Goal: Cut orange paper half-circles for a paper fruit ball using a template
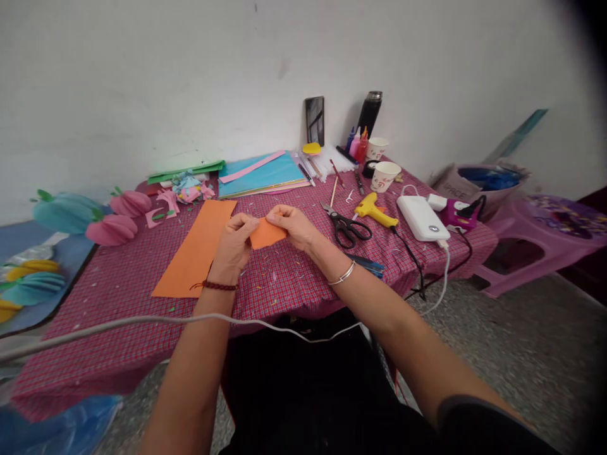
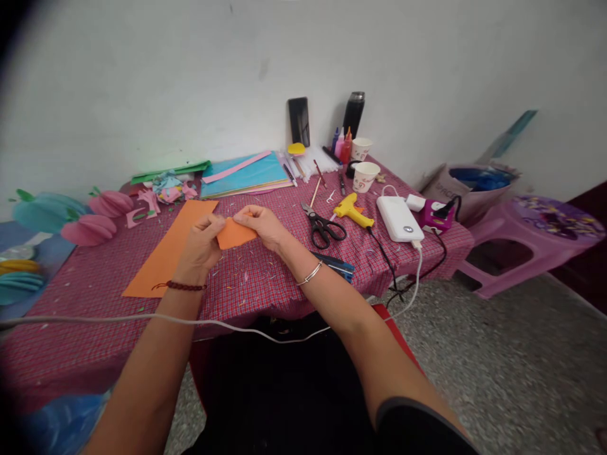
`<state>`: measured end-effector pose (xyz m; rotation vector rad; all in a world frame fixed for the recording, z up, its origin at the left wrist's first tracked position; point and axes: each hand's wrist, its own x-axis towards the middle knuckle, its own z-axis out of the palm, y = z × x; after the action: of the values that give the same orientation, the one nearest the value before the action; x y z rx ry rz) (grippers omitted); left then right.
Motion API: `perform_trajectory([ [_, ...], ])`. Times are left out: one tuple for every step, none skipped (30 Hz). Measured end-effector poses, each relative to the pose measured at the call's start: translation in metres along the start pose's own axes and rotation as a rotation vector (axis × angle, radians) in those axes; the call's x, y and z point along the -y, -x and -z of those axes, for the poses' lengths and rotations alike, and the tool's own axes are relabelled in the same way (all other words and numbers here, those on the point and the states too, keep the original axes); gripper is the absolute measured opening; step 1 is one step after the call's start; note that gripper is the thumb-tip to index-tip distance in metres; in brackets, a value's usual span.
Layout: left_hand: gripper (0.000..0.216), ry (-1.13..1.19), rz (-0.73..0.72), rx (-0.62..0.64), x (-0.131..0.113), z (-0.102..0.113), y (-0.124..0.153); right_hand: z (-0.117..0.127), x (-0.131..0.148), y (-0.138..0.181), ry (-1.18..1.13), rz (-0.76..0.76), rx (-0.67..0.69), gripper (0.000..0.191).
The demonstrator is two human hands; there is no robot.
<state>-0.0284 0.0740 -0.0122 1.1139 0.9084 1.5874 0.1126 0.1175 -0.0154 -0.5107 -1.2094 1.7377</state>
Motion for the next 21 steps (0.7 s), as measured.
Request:
perform_trajectory([
  [0.031,-0.01,-0.006,0.005,0.0,0.002,-0.001,0.001,0.0,-0.001,0.003,-0.002,-0.015,0.038],
  [0.029,-0.016,-0.016,-0.002,0.001,0.003,-0.001,0.002,-0.001,-0.002,0.001,-0.006,-0.026,0.039],
  [0.028,-0.013,-0.028,-0.015,0.002,0.003,-0.002,0.003,-0.002,-0.003,-0.008,-0.008,-0.036,0.039],
  [0.028,-0.003,-0.04,-0.028,0.003,0.003,-0.002,0.004,-0.003,-0.004,-0.02,-0.007,-0.047,0.039],
  [0.027,0.011,-0.054,-0.044,0.004,0.003,-0.003,0.004,-0.003,-0.006,-0.031,-0.002,-0.062,0.038],
  [0.027,0.023,-0.067,-0.06,0.005,0.002,-0.004,0.004,-0.004,-0.007,-0.035,0.008,-0.081,0.038],
  [0.027,0.03,-0.078,-0.076,0.007,0.002,-0.005,0.004,-0.004,-0.007,-0.032,0.021,-0.104,0.038],
  [0.027,0.028,-0.085,-0.095,0.008,0.003,-0.006,0.004,-0.004,-0.007,-0.02,0.037,-0.125,0.038],
  [0.028,0.014,-0.084,-0.114,0.009,0.003,-0.007,0.005,-0.004,-0.008,-0.002,0.054,-0.142,0.038],
  [0.028,-0.015,-0.073,-0.121,0.01,0.004,-0.007,0.006,-0.003,-0.007,0.023,0.071,-0.151,0.037],
  [0.028,-0.065,-0.05,-0.107,0.011,0.006,-0.007,0.007,-0.002,-0.007,0.054,0.088,-0.152,0.036],
  [0.027,-0.132,-0.011,-0.07,0.011,0.007,-0.007,0.008,-0.002,-0.007,0.09,0.103,-0.149,0.035],
  [0.026,-0.211,0.037,-0.012,0.011,0.008,-0.005,0.01,-0.001,-0.007,0.124,0.115,-0.149,0.034],
  [0.026,-0.299,0.094,0.061,0.011,0.008,-0.004,0.012,-0.001,-0.007,0.151,0.119,-0.151,0.033],
  [0.025,-0.382,0.146,0.135,0.011,0.008,-0.002,0.014,-0.001,-0.008,0.166,0.114,-0.159,0.033],
  [0.025,-0.447,0.183,0.189,0.011,0.006,-0.001,0.015,-0.001,-0.008,0.161,0.102,-0.171,0.034],
  [0.026,-0.477,0.197,0.205,0.011,0.004,0.0,0.016,-0.002,-0.009,0.132,0.087,-0.184,0.034],
  [0.026,-0.475,0.189,0.187,0.011,0.002,0.001,0.016,-0.002,-0.009,0.081,0.074,-0.191,0.035],
  [0.027,-0.451,0.164,0.143,0.012,0.0,0.001,0.016,-0.003,-0.01,0.021,0.067,-0.184,0.036],
  [0.028,-0.413,0.132,0.084,0.012,-0.002,0.001,0.014,-0.004,-0.01,-0.038,0.065,-0.161,0.037],
  [0.029,-0.374,0.103,0.026,0.013,-0.004,0.0,0.013,-0.005,-0.01,-0.084,0.062,-0.125,0.039],
])
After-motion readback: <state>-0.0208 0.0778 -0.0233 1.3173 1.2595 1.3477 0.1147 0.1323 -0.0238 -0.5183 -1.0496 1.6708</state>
